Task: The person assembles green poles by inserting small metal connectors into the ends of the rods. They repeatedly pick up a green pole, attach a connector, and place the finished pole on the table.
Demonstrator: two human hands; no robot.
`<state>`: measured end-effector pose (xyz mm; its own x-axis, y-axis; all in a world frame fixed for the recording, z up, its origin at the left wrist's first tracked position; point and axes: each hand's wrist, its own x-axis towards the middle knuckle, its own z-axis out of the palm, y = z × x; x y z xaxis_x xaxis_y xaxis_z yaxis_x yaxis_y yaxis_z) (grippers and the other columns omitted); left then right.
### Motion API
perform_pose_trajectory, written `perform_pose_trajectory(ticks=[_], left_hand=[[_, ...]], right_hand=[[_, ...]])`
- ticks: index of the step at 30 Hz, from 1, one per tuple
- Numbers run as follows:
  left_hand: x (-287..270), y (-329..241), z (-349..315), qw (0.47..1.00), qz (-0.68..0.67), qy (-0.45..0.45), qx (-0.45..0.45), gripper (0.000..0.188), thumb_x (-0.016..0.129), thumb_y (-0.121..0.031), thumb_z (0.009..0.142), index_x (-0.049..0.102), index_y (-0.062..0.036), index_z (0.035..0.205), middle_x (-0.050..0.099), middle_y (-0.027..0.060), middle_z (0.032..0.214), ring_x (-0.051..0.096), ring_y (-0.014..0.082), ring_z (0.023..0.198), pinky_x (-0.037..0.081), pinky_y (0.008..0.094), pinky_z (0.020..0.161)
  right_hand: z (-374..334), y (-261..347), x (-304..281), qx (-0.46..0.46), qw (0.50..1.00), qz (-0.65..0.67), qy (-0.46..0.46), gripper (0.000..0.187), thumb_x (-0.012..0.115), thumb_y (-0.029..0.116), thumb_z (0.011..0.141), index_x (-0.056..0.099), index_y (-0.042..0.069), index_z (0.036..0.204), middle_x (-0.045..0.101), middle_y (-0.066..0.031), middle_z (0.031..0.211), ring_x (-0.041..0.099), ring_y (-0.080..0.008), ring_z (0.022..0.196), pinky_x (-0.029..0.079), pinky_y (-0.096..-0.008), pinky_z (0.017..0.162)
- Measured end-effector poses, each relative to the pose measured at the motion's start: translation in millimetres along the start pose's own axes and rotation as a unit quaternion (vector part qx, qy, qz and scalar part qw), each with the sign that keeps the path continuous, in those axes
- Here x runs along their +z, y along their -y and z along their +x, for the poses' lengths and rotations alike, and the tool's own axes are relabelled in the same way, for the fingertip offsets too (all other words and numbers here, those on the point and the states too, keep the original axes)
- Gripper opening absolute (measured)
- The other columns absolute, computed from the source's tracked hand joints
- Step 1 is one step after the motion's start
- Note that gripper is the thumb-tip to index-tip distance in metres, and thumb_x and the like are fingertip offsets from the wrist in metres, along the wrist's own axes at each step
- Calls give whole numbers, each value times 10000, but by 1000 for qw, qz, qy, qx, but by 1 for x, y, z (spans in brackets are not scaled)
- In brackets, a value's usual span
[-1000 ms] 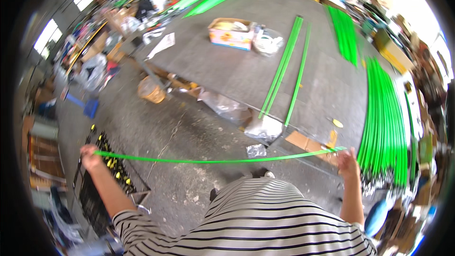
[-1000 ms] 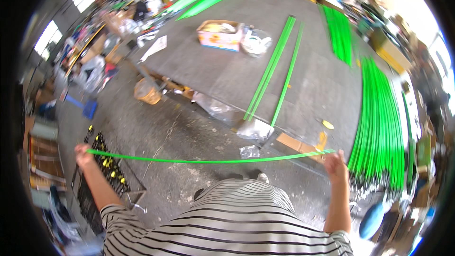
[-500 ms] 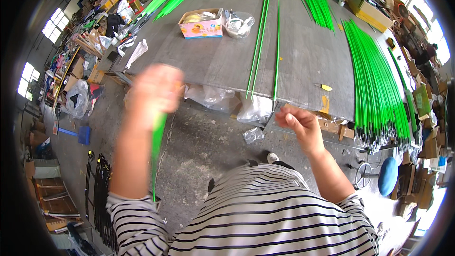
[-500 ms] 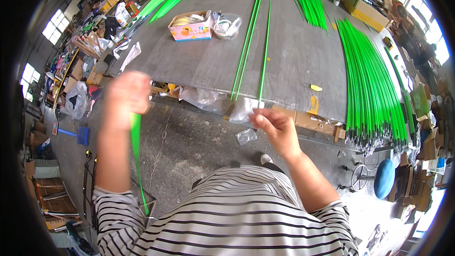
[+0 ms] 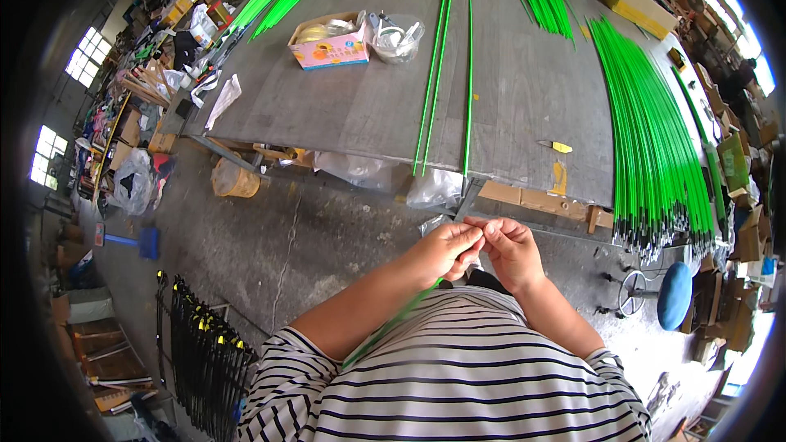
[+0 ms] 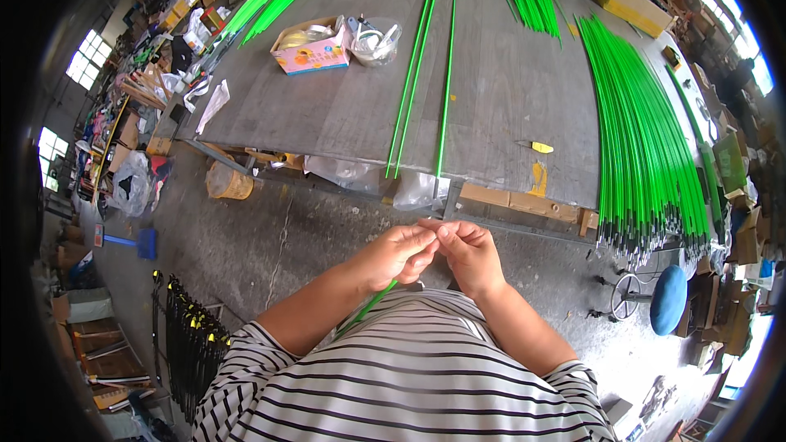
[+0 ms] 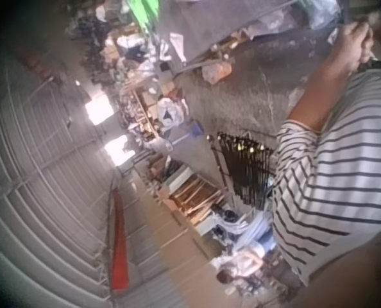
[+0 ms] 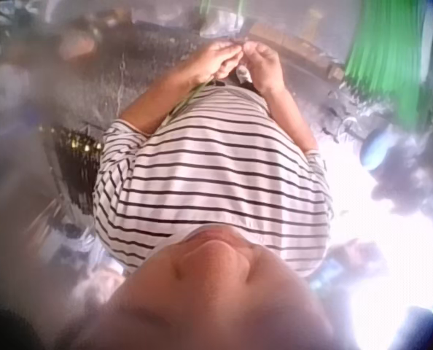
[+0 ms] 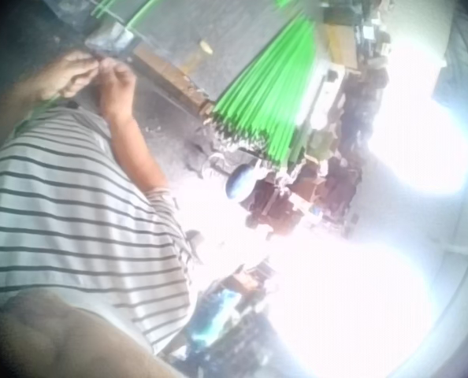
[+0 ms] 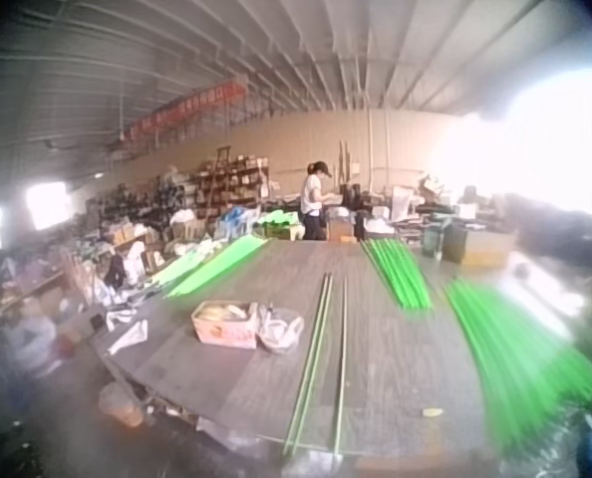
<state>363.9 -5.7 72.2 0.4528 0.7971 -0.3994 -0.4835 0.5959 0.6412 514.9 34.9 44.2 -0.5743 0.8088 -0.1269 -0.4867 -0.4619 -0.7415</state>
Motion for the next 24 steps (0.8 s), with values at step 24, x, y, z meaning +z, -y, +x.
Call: perform_pose_trajectory(ticks=[24], left_hand=[[-46,-73,141,985,-73,-143,59,598,283,-496,874,460,28,1100,545,50,805,467,114,602,379,232,547]], right_hand=[[96,11,-38,230,898,-335,171,409,418,352,860,563,-25,796,555,-111,676,518,-204,645,413,-317,613]])
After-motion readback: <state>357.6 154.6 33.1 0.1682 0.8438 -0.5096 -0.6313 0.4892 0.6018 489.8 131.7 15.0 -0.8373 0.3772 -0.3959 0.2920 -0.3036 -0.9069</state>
